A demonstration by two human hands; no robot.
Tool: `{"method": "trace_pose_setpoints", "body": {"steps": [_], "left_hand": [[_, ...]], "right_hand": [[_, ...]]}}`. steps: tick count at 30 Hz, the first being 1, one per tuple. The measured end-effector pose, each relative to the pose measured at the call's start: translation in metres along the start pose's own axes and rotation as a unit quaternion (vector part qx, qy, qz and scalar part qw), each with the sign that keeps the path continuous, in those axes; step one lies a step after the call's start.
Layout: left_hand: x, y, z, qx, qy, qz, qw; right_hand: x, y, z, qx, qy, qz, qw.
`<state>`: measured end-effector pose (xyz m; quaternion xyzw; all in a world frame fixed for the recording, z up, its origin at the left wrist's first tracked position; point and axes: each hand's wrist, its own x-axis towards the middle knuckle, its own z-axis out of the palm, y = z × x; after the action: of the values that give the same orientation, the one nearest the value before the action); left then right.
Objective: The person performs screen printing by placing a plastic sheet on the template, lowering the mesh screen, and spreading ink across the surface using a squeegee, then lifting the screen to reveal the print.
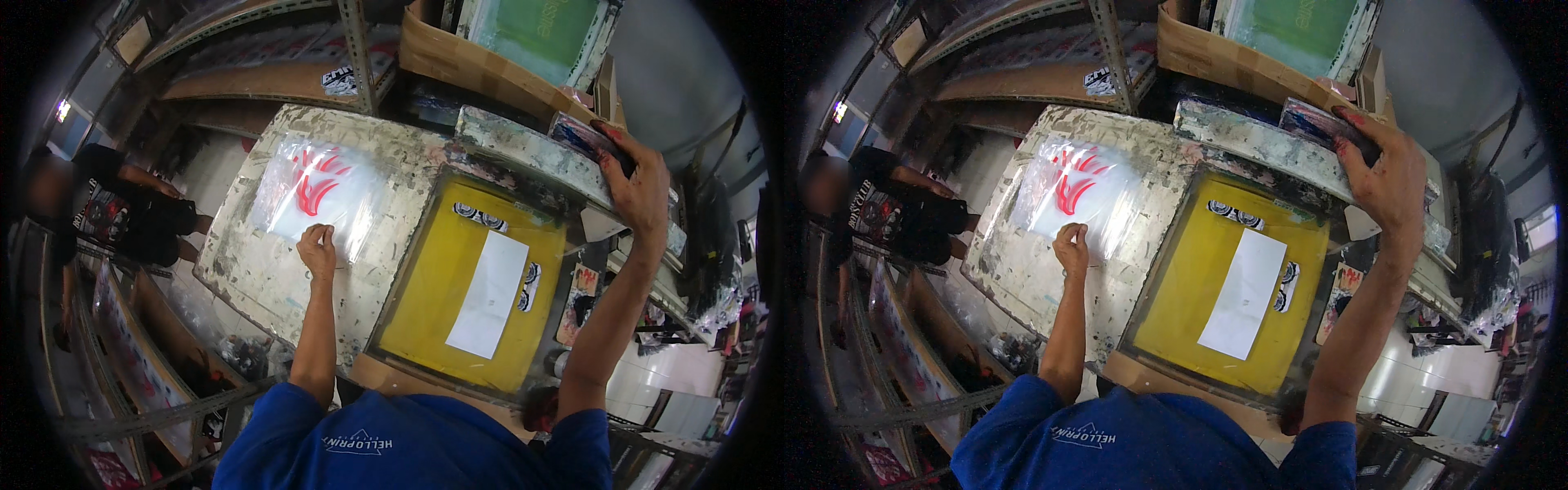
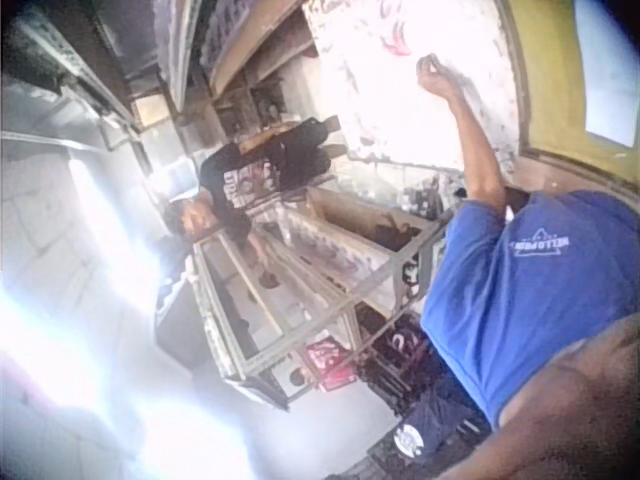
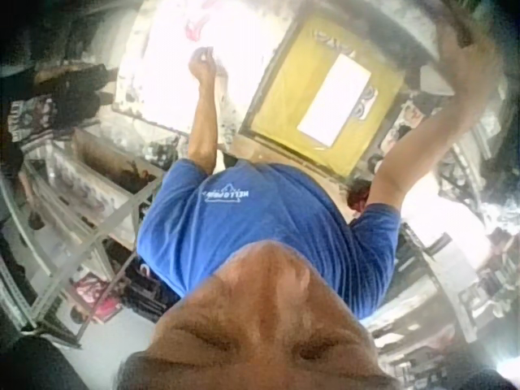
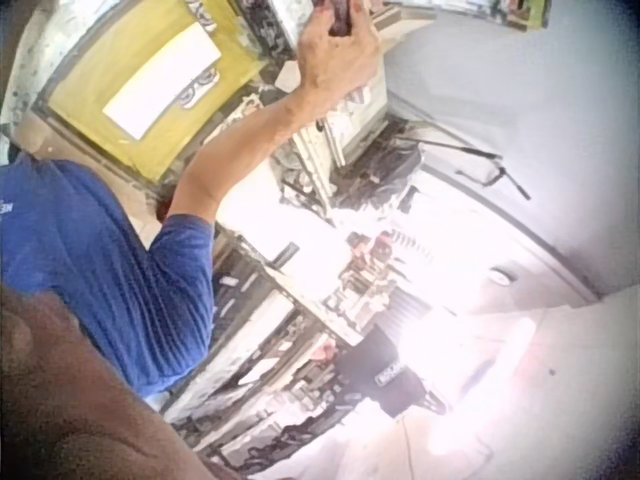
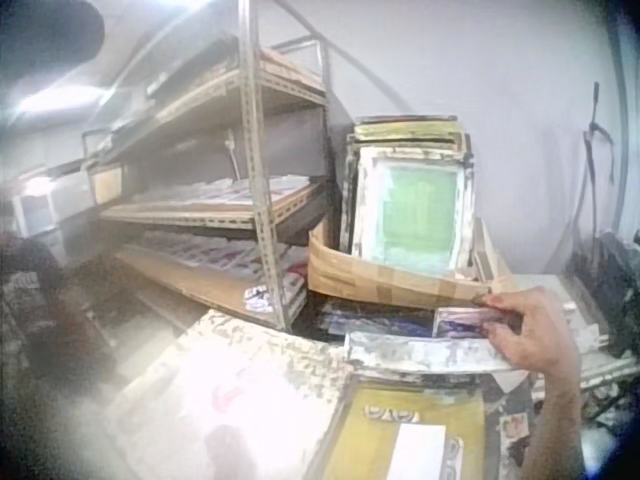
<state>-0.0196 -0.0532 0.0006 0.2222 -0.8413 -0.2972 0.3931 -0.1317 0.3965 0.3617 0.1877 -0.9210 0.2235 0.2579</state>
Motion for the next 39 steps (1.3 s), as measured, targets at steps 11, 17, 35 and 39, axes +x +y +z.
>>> {"method": "trace_pose_setpoints", "body": {"steps": [11,17,35,39], "left_hand": [[-0.093,0.129,0.009,0.084,-0.467,0.204,0.856],[-0.147,0.163,0.062,0.039,-0.466,0.297,0.832],[-0.166,0.207,0.102,-0.008,-0.48,0.34,0.809],[-0.169,0.207,0.105,-0.009,-0.475,0.339,0.812]], "right_hand": [[0.005,0.019,0.009,-0.021,0.011,-0.011,1.0],[0.003,0.024,0.011,-0.061,0.024,-0.027,0.998],[0.001,0.018,0.008,-0.07,0.035,-0.039,0.996],[0.003,0.019,0.012,-0.059,0.031,-0.036,0.997]]}}
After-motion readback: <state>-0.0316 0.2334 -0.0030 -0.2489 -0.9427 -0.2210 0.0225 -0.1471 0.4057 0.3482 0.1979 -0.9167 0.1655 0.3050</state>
